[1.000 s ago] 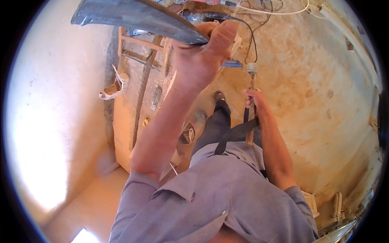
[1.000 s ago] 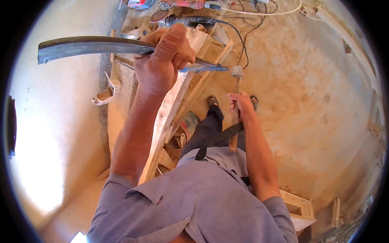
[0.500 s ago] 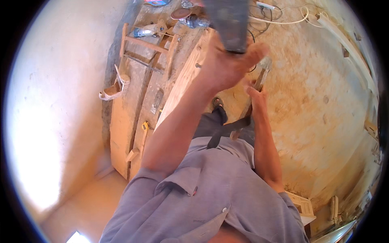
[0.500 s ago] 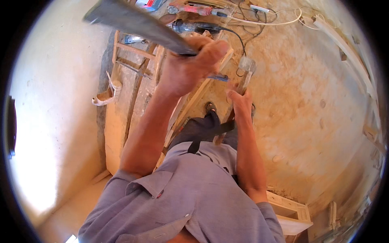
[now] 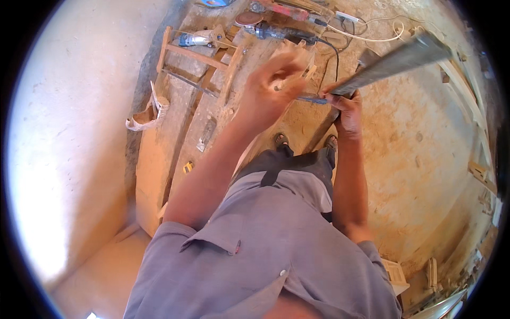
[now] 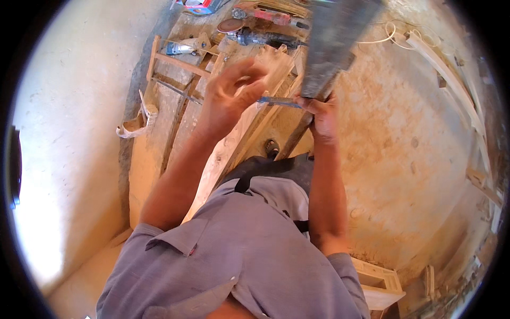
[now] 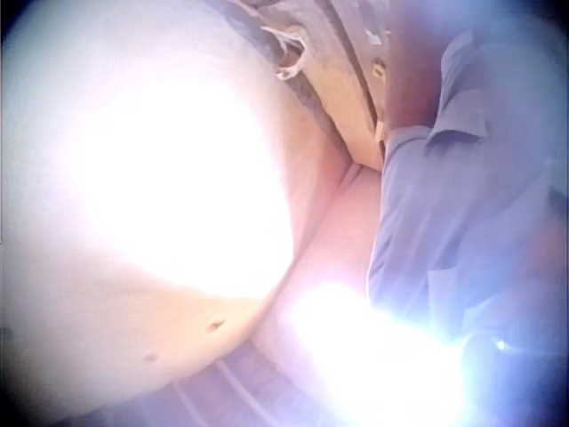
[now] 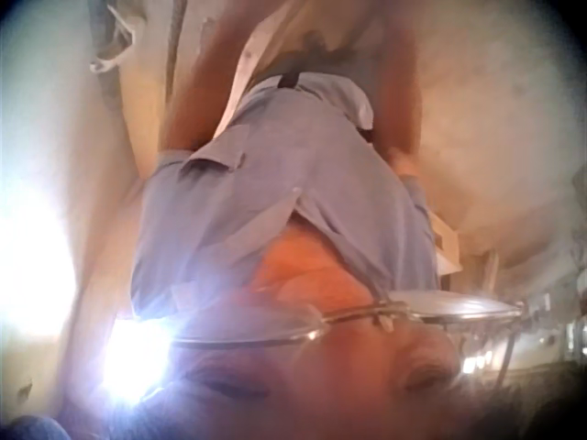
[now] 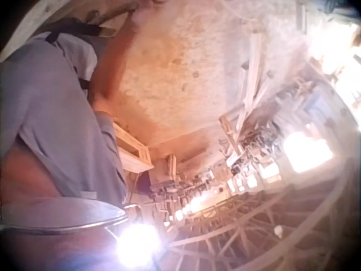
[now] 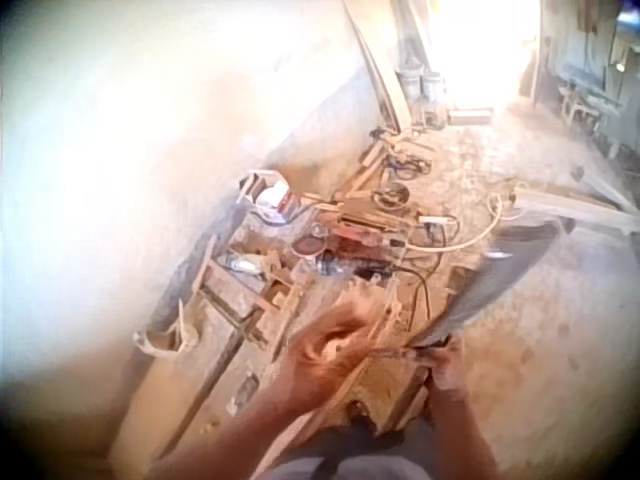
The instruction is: The person walks through a cluttered workshop and begins assembling a wooden structure. They use a nail gun to fasten a plank to a frame, then switch to a hammer to drive nails manually. The person also uses an angle grinder to smooth the wood surface and continues fastening components with the nail gun.
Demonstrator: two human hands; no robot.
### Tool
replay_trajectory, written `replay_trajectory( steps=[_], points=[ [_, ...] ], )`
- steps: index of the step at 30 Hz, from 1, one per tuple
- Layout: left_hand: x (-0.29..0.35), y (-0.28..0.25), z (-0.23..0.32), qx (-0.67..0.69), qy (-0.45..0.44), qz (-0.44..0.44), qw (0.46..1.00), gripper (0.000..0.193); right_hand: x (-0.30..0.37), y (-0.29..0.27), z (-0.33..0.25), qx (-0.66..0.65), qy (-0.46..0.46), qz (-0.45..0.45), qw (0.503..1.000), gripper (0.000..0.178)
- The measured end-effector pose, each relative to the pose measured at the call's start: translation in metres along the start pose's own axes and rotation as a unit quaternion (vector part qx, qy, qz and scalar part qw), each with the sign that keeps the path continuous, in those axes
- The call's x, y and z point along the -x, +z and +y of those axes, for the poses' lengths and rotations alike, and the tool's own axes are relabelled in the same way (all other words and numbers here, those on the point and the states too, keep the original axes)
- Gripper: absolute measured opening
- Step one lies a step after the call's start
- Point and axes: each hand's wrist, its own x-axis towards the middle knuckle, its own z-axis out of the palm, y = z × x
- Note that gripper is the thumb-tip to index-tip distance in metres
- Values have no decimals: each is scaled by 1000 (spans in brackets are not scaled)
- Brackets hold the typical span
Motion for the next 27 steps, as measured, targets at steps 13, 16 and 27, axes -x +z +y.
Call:
replay_trajectory(
  steps=[13, 16, 27],
  points=[
    [124, -65, -182, -458, -139, 14, 878, 91, 17, 19, 9, 48, -53, -11, 997, 35],
    [128, -66, -192, -456, -129, 18, 881, 93, 26, 14, 12, 29, -51, -14, 998, 35],
    [107, -74, -163, -428, -43, -21, 903, 101, 42, 34, 16, 43, -4, 56, 997, 43]
  ],
)
